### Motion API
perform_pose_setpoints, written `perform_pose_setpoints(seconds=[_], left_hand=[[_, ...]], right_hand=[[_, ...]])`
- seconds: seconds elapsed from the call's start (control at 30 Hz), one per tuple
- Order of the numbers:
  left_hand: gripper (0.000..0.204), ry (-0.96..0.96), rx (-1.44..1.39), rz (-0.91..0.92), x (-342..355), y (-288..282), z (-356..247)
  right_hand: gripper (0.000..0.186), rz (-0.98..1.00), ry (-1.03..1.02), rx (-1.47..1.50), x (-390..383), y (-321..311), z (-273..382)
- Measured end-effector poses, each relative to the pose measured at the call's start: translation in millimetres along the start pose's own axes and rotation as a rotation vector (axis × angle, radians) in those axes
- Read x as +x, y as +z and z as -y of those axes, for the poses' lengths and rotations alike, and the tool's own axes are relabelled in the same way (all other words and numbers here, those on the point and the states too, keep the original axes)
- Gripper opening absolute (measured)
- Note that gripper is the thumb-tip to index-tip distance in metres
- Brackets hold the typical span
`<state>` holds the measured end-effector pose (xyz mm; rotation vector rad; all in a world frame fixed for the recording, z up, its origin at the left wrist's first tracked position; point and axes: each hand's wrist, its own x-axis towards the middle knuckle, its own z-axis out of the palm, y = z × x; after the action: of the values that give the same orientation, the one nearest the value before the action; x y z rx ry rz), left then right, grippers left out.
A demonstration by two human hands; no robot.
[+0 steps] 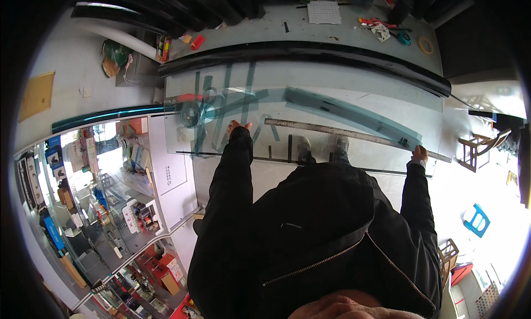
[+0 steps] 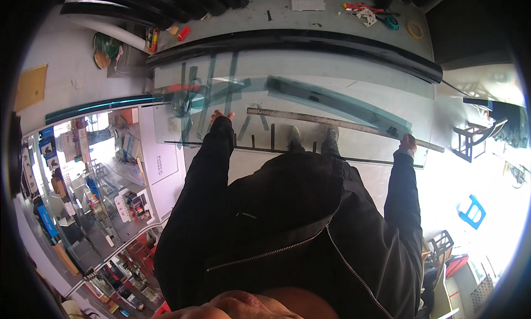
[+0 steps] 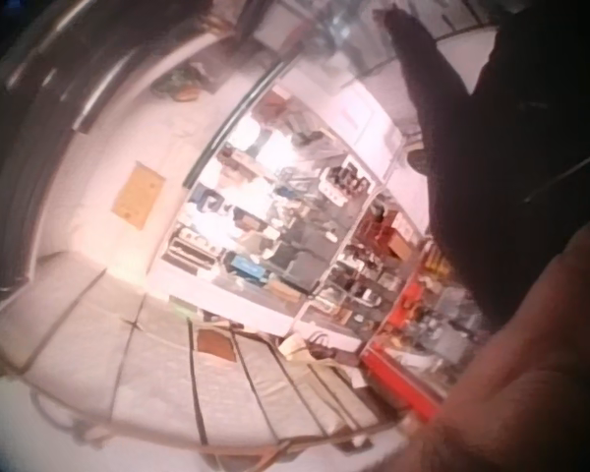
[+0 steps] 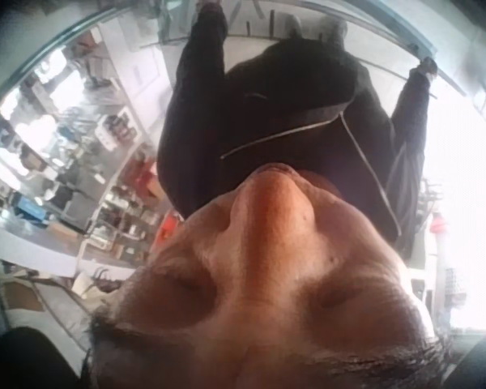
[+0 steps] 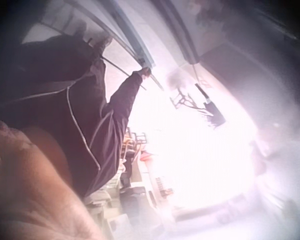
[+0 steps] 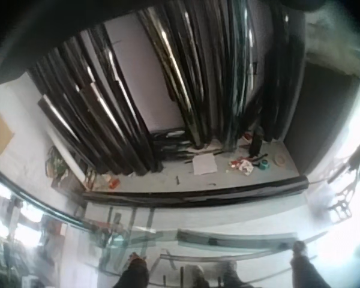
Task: The person applies a strip of tint film to a glass pane on a workbench, smoothing it with a squeegee and trimming edges. They repeat the process on additional strips, aligning and pressing the film onto the glass surface.
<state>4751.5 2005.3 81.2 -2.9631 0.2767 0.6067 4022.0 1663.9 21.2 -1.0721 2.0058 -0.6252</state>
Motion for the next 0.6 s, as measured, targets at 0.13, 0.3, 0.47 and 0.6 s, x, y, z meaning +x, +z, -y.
perform_pose_setpoints(seconds=[0.13, 0.3, 0.47, 0.6], left_hand=[[0.094, -0.006, -0.009, 0.079, 7, 12, 7], [0.084, 0.056, -0.14, 0.038, 24, 34, 16], [0.062, 0.175, -0.211, 0.209, 61, 54, 28], [0.05, 0.307, -0.224, 0.235, 77, 67, 32]], right_hand=[[0.031, 0.079, 0.029, -0.014, -24, 4, 28], [0.034, 0.088, 0.019, 0.015, -51, 6, 50], [0.036, 0.087, 0.045, 0.038, -73, 4, 56], [0.034, 0.122, 0.057, 0.058, -80, 5, 53]])
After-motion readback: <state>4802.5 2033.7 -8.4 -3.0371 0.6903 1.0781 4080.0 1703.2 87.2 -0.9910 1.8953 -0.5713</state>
